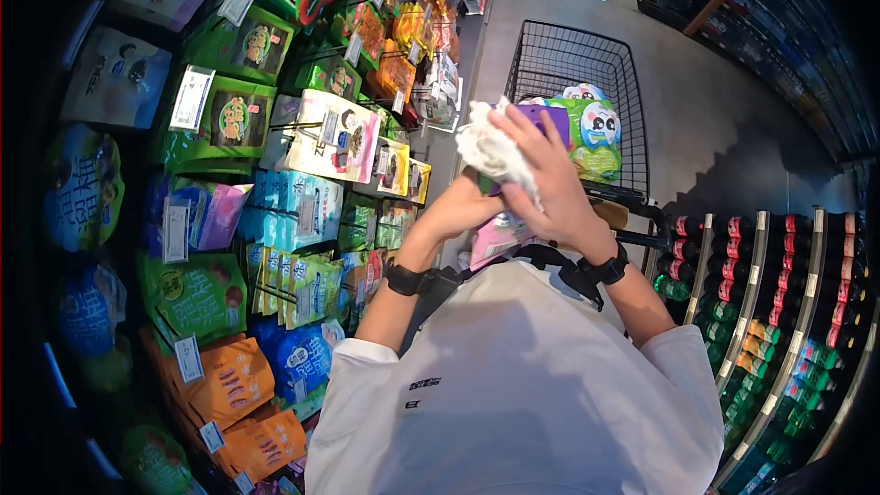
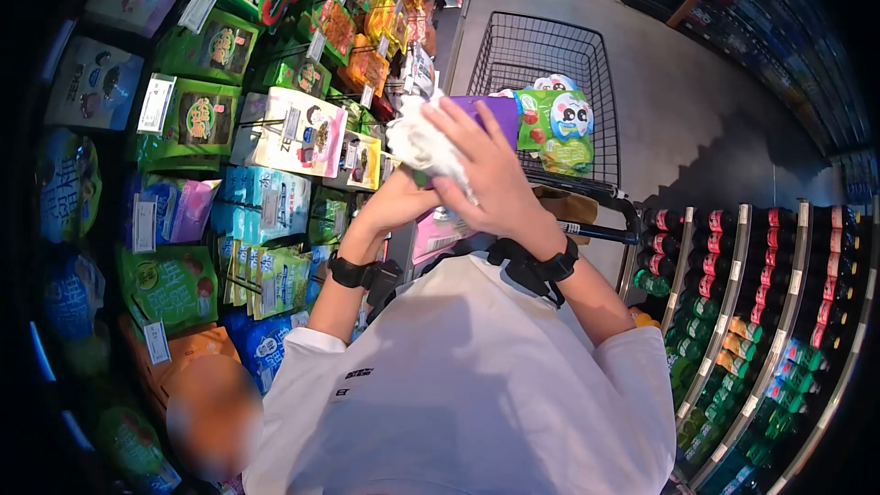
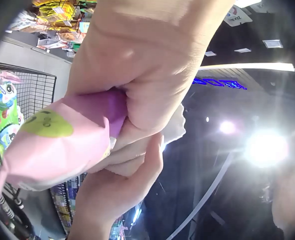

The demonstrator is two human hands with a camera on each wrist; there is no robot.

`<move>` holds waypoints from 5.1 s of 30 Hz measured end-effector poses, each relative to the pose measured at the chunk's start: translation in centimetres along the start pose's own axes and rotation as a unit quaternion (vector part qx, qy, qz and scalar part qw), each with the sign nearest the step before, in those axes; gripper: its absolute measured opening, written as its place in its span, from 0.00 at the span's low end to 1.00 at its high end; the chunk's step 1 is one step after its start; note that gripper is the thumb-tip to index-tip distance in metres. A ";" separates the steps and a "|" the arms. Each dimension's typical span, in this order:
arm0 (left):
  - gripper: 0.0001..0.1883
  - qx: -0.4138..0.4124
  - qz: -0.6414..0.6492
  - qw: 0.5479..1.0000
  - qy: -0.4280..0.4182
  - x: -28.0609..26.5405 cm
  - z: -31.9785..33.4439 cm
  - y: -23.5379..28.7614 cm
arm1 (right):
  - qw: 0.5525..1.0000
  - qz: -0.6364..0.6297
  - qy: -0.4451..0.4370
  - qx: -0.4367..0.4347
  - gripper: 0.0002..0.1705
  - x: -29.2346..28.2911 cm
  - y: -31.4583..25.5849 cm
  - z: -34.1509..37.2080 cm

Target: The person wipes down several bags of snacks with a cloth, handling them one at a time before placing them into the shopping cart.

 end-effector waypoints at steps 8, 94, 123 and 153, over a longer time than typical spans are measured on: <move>0.25 -0.036 0.212 0.973 0.086 -1.5 -0.8 2.2 | 0.926 -0.202 0.140 0.286 0.25 -0.1 8.7 3.6; 0.16 -0.063 0.158 0.854 0.493 -10.8 18.1 -5.3 | 0.736 -0.347 0.026 0.581 0.22 5.5 23.0 19.1; 0.36 0.150 -0.094 0.522 0.834 -26.9 57.0 -6.3 | 0.798 -0.307 -0.090 0.510 0.30 10.0 -6.0 25.7; 0.25 0.237 0.098 0.649 0.716 -30.9 50.3 -3.1 | 0.857 -0.268 -0.151 0.414 0.26 6.9 -7.6 26.7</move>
Point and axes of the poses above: each hand's wrist, its own z-axis away from the middle knuckle, its own x-axis out of the palm, y = z × x, the point moved 8 cm from there along -z, towards the middle knuckle, and after that the axes turned 15 degrees about y, right-handed, at the moved point
